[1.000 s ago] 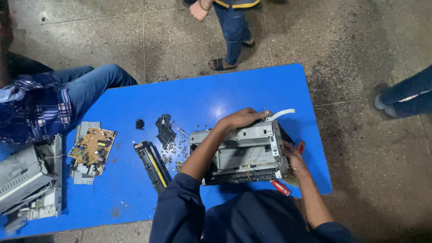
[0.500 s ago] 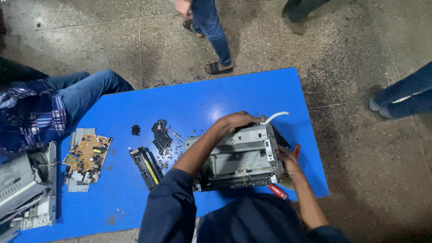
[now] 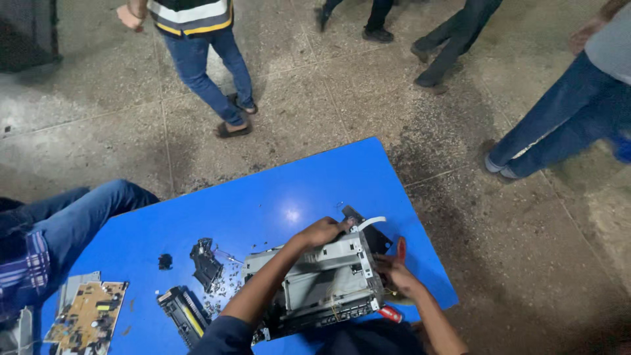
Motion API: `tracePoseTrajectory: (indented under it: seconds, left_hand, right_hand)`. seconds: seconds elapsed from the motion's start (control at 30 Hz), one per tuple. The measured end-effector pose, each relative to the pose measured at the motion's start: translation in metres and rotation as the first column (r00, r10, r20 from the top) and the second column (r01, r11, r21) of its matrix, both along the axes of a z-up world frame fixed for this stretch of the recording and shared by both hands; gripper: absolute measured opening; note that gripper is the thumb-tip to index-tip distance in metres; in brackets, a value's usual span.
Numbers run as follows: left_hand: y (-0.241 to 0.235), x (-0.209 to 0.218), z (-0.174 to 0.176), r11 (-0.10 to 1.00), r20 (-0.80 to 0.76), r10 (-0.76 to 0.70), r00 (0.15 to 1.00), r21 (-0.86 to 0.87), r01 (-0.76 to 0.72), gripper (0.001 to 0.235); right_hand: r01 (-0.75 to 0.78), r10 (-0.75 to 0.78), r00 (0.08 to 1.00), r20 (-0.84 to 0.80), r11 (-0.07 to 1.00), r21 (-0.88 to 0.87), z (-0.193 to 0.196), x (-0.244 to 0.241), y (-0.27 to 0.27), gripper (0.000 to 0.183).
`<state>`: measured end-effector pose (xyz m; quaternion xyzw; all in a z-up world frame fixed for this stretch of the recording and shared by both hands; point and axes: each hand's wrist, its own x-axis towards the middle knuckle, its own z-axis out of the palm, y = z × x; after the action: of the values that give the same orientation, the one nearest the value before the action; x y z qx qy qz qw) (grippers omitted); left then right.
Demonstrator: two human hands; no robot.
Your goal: The person disassembles an electronic device on a blue table using a screwdriver and a brush. They remove screws, separate internal components, and brush away debris while another person sits nearby.
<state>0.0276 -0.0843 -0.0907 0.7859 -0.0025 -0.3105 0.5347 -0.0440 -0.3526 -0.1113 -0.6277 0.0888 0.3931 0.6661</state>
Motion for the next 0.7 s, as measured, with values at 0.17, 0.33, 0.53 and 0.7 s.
tracePoseTrajectory:
  seconds: [0.17,0.33,0.53,0.7]
  left_hand:
    - [-0.024,0.011,-0.032,0.979,-0.065,0.028,0.998,0.204,-0.014,0.059]
    - [-0.013,0.036,-0.061,0.965,0.01,0.157,0.988,0.209,-0.156,0.056]
    - [0.004,0.036,-0.064,0.954,0.084,0.226,0.97,0.181,-0.238,0.057]
    - [0.009,0.041,-0.058,0.92,0.061,0.27,0.961,0.277,-0.276,0.059]
  right_hand:
    - [0.059,-0.042,0.996,0.074,0.968,-0.246,0.01,0.026,-0.02,0.051]
    - [-0.043,0.081,0.946,0.314,0.991,-0.126,0.026,0.055,-0.004,0.051]
    - [-0.089,0.284,0.74,0.609,0.939,-0.331,0.017,0.078,0.049,0.045]
    - [-0.007,0.235,0.722,0.651,0.943,-0.332,0.007,0.082,0.059,0.037]
